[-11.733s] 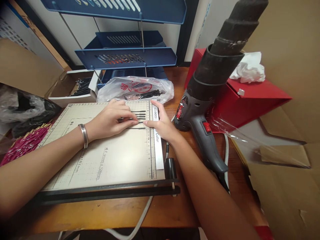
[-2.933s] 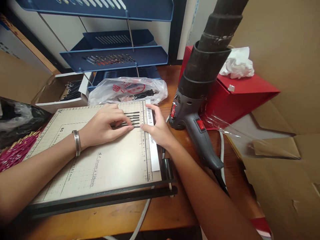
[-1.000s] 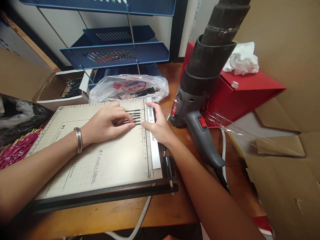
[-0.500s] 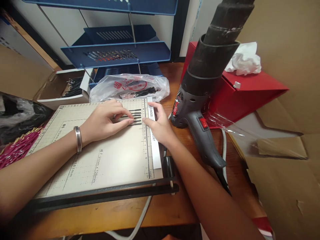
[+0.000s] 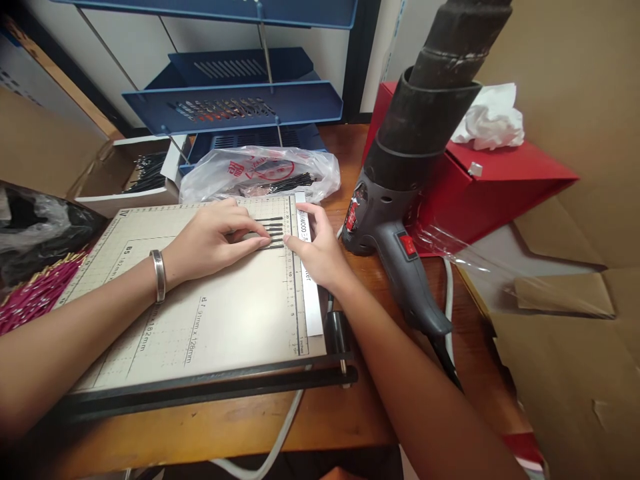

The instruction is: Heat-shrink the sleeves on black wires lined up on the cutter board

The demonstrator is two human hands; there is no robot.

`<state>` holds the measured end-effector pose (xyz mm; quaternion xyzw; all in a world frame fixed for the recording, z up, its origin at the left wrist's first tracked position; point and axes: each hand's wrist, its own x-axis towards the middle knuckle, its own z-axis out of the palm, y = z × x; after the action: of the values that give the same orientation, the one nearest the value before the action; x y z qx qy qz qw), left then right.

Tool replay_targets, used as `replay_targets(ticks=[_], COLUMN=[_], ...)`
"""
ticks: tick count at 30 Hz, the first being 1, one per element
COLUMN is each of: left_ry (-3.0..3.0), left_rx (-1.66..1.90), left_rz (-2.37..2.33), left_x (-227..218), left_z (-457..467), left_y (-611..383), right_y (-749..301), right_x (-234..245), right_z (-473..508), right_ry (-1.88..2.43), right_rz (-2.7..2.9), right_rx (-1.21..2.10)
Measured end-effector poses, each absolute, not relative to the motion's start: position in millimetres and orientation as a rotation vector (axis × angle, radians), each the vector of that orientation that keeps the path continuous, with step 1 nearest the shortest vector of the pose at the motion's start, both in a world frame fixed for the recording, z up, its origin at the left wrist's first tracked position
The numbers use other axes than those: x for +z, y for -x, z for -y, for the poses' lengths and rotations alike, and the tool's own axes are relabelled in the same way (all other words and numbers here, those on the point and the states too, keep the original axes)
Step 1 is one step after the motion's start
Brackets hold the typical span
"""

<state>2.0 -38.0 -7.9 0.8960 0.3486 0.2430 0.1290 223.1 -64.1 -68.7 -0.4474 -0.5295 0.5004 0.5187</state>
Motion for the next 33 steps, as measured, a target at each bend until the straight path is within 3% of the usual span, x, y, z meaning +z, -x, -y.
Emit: replay_targets(ticks=[33], left_ry=[-2.645], left_rx=[0.689], left_rz=[-1.015], left_x=[-10.0], left_z=[37.5], left_y=[-2.2], right_y=[-221.3], right_x=[-64.2], right_z=[63.8], right_ry=[1.093], right_rz=[1.278], right_rx=[1.207])
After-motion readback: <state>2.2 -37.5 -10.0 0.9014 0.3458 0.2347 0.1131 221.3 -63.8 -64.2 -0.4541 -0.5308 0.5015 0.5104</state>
